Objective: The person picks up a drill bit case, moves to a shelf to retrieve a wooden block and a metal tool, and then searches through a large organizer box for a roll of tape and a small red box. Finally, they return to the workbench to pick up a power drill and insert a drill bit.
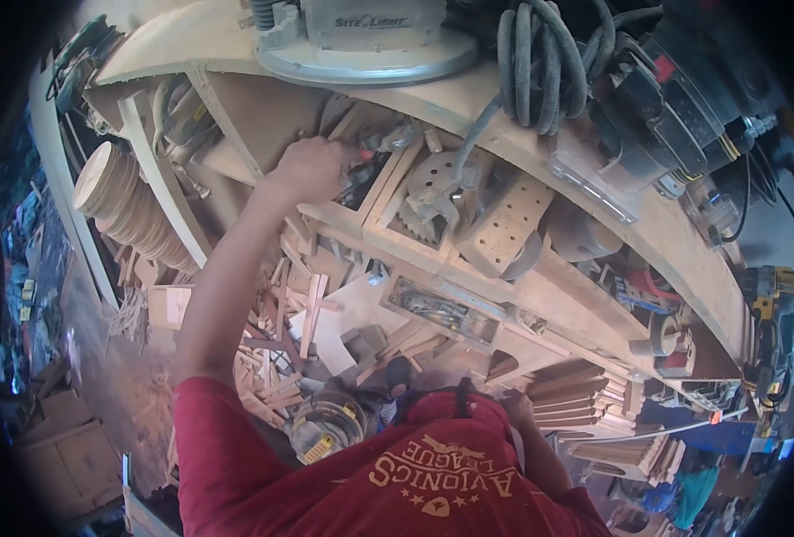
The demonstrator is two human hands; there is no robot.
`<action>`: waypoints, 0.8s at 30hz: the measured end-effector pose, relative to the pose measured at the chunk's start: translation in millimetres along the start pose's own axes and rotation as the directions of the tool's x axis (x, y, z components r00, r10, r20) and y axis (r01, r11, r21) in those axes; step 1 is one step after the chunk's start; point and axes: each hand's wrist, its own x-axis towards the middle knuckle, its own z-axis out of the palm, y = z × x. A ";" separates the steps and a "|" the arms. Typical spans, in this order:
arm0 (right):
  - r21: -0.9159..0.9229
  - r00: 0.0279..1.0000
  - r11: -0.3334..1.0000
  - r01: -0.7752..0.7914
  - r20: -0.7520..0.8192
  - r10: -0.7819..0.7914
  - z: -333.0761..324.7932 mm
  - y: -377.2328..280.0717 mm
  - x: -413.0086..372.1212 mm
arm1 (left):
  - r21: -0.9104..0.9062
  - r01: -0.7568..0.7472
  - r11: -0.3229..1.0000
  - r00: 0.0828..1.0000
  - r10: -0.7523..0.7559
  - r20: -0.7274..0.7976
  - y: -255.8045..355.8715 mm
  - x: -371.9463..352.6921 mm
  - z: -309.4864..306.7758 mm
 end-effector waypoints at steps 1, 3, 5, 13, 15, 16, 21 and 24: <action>0.017 1.000 1.000 0.008 -0.008 -0.008 -1.3 -3.8 -1.0 | -0.102 -0.043 0.994 0.998 0.038 -0.054 -11.3 0.5 4.0; 0.040 0.999 0.999 0.030 -0.023 -0.029 5.4 -0.8 -3.0 | -0.323 -0.237 0.916 0.968 0.194 -0.161 -44.0 9.1 14.8; 0.047 0.998 0.997 0.057 -0.040 -0.055 16.4 14.8 -8.4 | -0.629 -0.205 0.750 0.978 0.137 -0.155 -43.4 -2.1 1.8; 0.238 0.978 0.954 -0.181 -0.061 0.201 58.4 55.4 -9.4 | -0.501 -0.196 0.843 0.909 -0.036 -0.416 -39.0 -6.3 39.5; 0.370 0.985 0.927 -0.068 -0.122 0.121 35.4 24.9 -21.7 | -0.224 -0.211 0.952 0.897 0.097 -0.432 -31.9 -9.1 39.1; 0.207 0.984 0.970 -0.127 0.152 0.096 1.4 0.6 -12.3 | -0.220 -0.100 0.970 0.937 0.017 -0.350 -22.8 -12.7 36.6; 0.102 0.963 0.958 -0.268 0.006 0.269 48.3 41.2 -3.4 | -0.211 -0.205 0.956 0.819 0.049 -0.571 -34.6 -1.4 61.7; 0.176 0.947 0.942 -0.285 -0.099 0.305 15.5 4.3 -11.8 | -0.313 -0.126 0.941 0.774 -0.104 -0.625 -22.3 -19.5 64.7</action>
